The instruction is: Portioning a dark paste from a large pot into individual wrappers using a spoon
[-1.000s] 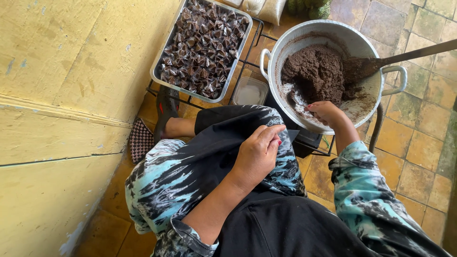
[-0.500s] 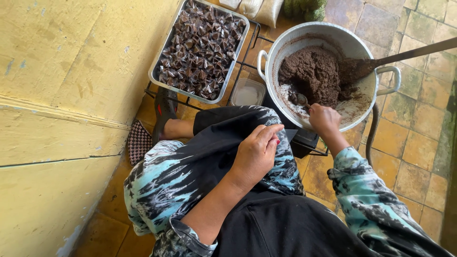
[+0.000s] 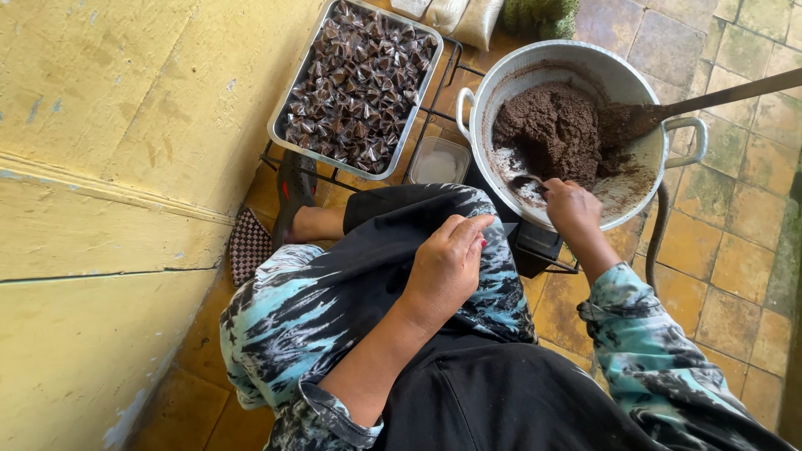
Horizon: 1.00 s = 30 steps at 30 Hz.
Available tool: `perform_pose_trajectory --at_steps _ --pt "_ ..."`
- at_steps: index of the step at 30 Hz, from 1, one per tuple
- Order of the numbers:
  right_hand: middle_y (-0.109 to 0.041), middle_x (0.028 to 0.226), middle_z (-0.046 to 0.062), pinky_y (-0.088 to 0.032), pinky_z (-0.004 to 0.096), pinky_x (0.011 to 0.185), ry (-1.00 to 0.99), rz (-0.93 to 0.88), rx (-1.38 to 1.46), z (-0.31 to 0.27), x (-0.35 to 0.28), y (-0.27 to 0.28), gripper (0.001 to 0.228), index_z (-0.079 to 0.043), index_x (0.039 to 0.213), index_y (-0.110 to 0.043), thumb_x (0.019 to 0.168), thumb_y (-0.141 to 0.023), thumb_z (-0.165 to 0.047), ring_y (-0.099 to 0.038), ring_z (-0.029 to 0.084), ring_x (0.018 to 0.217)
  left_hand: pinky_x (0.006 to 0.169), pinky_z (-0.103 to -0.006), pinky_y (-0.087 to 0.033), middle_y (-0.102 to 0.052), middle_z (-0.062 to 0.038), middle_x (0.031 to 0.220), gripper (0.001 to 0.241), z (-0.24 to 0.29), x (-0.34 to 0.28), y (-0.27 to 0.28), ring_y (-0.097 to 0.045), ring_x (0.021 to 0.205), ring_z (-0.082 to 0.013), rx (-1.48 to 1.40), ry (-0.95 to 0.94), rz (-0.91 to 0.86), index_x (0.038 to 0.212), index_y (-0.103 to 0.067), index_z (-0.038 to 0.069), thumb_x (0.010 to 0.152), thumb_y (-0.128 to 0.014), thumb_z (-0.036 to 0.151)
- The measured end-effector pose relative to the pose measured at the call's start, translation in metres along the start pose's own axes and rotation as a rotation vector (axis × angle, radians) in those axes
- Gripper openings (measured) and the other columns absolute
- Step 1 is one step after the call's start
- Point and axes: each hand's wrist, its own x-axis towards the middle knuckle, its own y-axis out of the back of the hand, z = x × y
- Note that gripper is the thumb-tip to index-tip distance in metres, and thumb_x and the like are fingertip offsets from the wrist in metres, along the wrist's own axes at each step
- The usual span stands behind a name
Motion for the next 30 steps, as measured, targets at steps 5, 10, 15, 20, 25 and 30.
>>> perform_pose_trajectory --at_steps 5,10,15,20,25,30 --pt "-0.075 0.102 0.016 -0.058 0.058 0.082 -0.027 0.006 0.127 -0.007 0.001 -0.001 0.035 -0.026 0.133 -0.07 0.104 -0.05 -0.029 -0.072 0.044 0.096 0.081 -0.0371 -0.06 -0.062 -0.005 0.098 0.032 -0.007 -0.002 -0.009 -0.07 0.092 -0.0256 0.019 -0.027 0.006 0.132 -0.062 0.016 0.102 -0.053 0.01" --pt "-0.077 0.098 0.015 -0.059 0.057 0.081 -0.047 -0.017 0.077 -0.003 -0.005 -0.006 0.035 -0.024 0.13 -0.072 0.104 -0.048 -0.028 -0.073 0.043 0.095 0.081 -0.0362 -0.06 -0.061 -0.005 0.099 0.031 -0.005 -0.003 -0.008 -0.07 0.092 -0.0259 -0.004 -0.034 0.028 0.131 -0.062 0.016 0.103 -0.052 0.01" --pt "-0.077 0.099 0.017 -0.058 0.056 0.085 -0.049 -0.05 0.022 0.0 -0.018 -0.016 0.033 -0.02 0.121 -0.074 0.104 -0.048 -0.03 -0.073 0.044 0.099 0.08 -0.0339 -0.06 -0.062 -0.005 0.1 0.029 -0.005 -0.001 -0.005 -0.07 0.092 -0.0247 -0.028 -0.017 0.058 0.128 -0.065 0.015 0.103 -0.052 0.008" --pt "-0.078 0.102 0.017 -0.056 0.055 0.089 -0.141 -0.121 0.274 0.012 -0.024 0.005 0.031 -0.03 0.121 -0.076 0.1 -0.054 -0.033 -0.071 0.044 0.104 0.079 -0.0333 -0.061 -0.065 -0.007 0.103 0.037 -0.005 0.001 -0.007 -0.072 0.088 -0.025 -0.092 0.03 0.063 0.133 -0.063 0.016 0.098 -0.058 0.004" --pt "-0.077 0.097 0.011 -0.055 0.051 0.083 -0.209 -0.123 0.521 0.002 -0.042 0.048 0.028 -0.03 0.118 -0.077 0.095 -0.062 -0.03 -0.071 0.036 0.097 0.077 -0.0382 -0.063 -0.069 -0.018 0.11 0.05 -0.008 0.005 -0.007 -0.074 0.087 -0.0294 -0.244 0.095 0.115 0.142 -0.058 0.014 0.096 -0.059 -0.004" --pt "-0.048 0.064 0.009 -0.027 0.019 0.038 0.066 -0.044 1.31 -0.031 -0.067 0.108 0.028 0.006 0.13 -0.057 0.105 -0.048 -0.002 -0.034 0.006 0.044 0.065 -0.0262 -0.064 -0.076 -0.015 0.101 0.027 -0.029 0.01 -0.015 -0.077 0.079 -0.0208 -0.495 0.39 0.148 0.11 -0.077 0.003 0.091 -0.06 -0.006"
